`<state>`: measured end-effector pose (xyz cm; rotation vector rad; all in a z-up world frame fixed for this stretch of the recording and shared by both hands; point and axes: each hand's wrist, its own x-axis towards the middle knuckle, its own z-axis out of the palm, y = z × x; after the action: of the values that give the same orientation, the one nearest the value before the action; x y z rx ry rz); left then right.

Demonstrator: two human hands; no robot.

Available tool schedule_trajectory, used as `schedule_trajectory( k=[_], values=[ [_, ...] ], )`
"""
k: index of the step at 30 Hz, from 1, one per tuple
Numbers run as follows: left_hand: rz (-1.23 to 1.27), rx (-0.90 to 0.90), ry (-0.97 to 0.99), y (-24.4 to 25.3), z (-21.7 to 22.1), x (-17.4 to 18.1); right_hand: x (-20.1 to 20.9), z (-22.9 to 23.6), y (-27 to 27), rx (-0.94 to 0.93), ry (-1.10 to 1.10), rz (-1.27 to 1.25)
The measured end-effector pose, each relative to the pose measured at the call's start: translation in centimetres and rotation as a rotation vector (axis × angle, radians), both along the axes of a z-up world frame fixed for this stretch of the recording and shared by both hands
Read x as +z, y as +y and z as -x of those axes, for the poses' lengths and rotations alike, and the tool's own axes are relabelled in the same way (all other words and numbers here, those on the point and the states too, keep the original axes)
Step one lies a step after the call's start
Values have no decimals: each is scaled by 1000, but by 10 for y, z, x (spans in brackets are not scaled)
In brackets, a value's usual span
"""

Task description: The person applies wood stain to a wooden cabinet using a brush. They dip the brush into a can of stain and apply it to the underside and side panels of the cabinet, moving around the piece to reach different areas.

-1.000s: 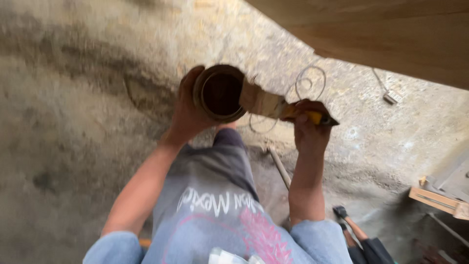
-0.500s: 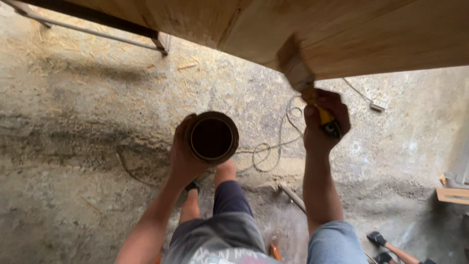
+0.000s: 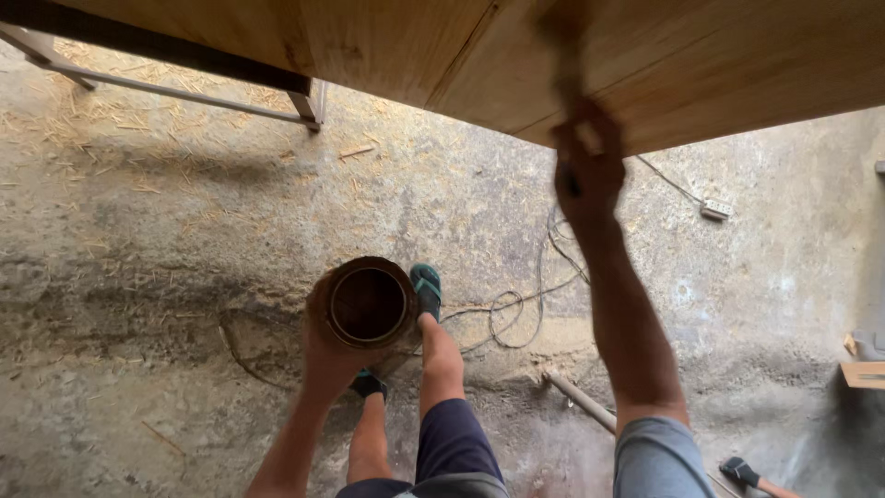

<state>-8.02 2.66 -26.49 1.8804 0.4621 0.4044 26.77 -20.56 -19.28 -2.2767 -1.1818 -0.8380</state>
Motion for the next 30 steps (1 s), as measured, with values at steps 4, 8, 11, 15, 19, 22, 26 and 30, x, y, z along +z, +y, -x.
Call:
schedule_trajectory(
  k=[4, 8, 11, 15, 19, 22, 26, 30],
  values=[
    [-2, 78, 46, 4, 16, -3, 24, -15, -13, 10, -147, -205],
    [-80, 87, 26, 11, 21, 0, -16, 13, 29, -33, 39, 125],
    [12, 70, 20, 13, 23, 2, -13, 24, 44, 42, 413, 144],
    [-10, 87, 114, 13, 22, 6, 66, 10, 26, 27, 10, -42],
    [17, 91, 36, 8, 16, 5, 102, 11, 32, -12, -134, -138],
    [-2, 101, 62, 7, 19, -7, 52, 9, 51, 32, -111, -117],
    [80, 93, 46, 10, 20, -17, -49, 9, 50, 131, 88, 11],
    [-14, 111, 22, 12, 15, -32, -128, 6, 57, 136, 283, 191]
  ],
)
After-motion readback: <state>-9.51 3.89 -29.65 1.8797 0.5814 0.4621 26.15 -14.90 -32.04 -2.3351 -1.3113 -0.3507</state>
